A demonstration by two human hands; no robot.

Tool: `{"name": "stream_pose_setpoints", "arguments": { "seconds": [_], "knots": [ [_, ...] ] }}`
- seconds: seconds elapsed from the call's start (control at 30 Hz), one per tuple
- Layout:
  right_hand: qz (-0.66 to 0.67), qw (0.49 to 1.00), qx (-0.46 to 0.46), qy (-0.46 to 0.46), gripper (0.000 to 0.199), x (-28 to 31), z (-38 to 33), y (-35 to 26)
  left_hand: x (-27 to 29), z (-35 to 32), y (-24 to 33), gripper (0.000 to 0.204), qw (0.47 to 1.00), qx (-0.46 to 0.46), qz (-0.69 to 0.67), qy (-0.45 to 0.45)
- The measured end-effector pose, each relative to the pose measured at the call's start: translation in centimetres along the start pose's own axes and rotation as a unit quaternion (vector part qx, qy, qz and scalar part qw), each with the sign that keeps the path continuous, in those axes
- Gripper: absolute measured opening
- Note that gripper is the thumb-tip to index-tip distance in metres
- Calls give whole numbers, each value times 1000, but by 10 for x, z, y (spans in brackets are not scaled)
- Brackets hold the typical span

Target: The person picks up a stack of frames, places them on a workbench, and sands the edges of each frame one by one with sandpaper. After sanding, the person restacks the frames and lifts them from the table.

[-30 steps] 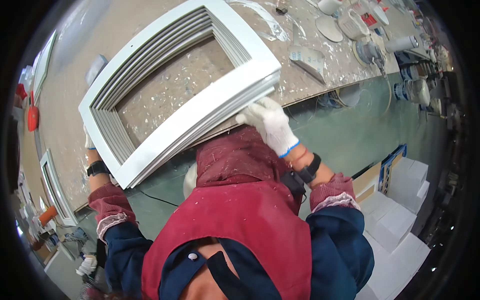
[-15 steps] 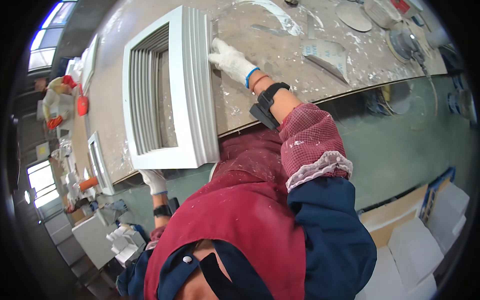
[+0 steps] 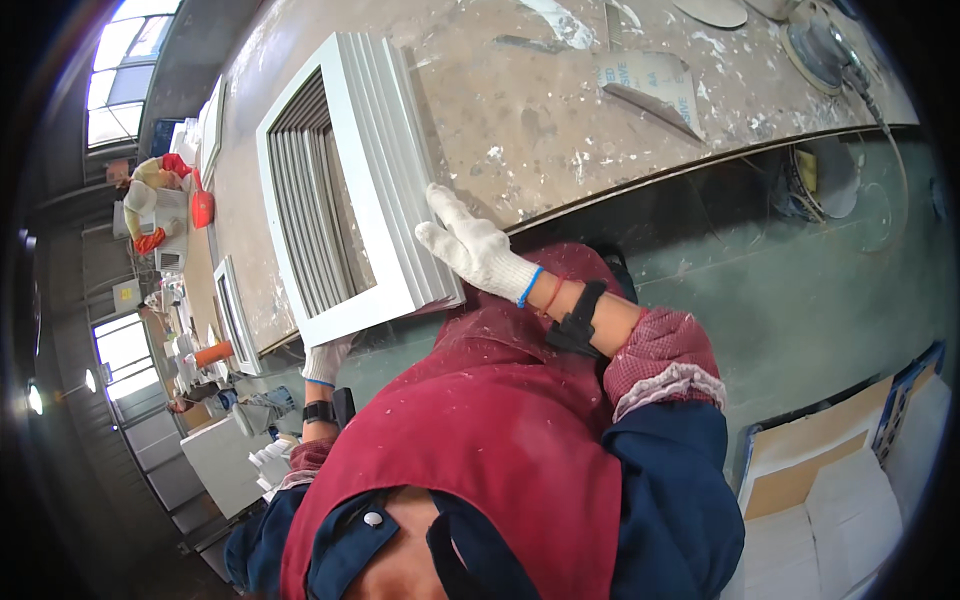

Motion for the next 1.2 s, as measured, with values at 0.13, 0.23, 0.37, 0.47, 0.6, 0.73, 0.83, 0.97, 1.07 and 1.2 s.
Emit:
{"name": "stream_pose_setpoints", "arguments": {
  "seconds": [0.13, 0.23, 0.37, 0.47, 0.6, 0.73, 0.83, 0.97, 1.07, 1.2],
  "knots": [
    [-45, 999, 5, 7, 78, -13, 3, 0, -25, -13, 5, 41, 998, 1, 61, -33],
    [-96, 995, -22, 33, 75, -12, 2, 2, -39, -17, 3, 46, 995, 15, 96, -37],
    [-81, 992, -13, 100, 72, 8, 4, -4, -67, -37, -10, 47, 996, 41, 47, -69],
    [-53, 994, 3, 94, 71, 33, 6, -8, -96, -50, -20, 51, 986, 100, 69, -115],
    [-82, 994, 8, 69, 72, 56, 4, -17, -114, -46, 3, 63, 992, 72, 104, -10],
    [-118, 990, 68, 35, 70, 56, 13, -44, -156, -27, 66, 67, 990, -105, 82, -48],
    [-202, 976, 77, -13, 73, 45, 29, -61, -174, -14, 93, 53, 959, -51, 277, 23],
    [-244, 967, 76, -8, 76, 37, 35, -70, -212, -6, 111, 42, 924, -155, 349, 24],
    [-266, 960, 85, 1, 78, 30, 27, -71, -222, -2, 110, 43, 950, -151, 275, 0],
    [-275, 958, 81, 5, 85, 25, 17, -69, -219, -2, 112, 42, 948, -155, 277, 5]
  ]
}}
Point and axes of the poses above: each hand's wrist, its own z-axis towards the middle knuckle, its own x-axis out of the back of the hand, y = z × x, the point moved 7 cm from there along z, towards the middle knuckle, and after that the axes turned 4 degrees about -y, right-handed, at the moved point
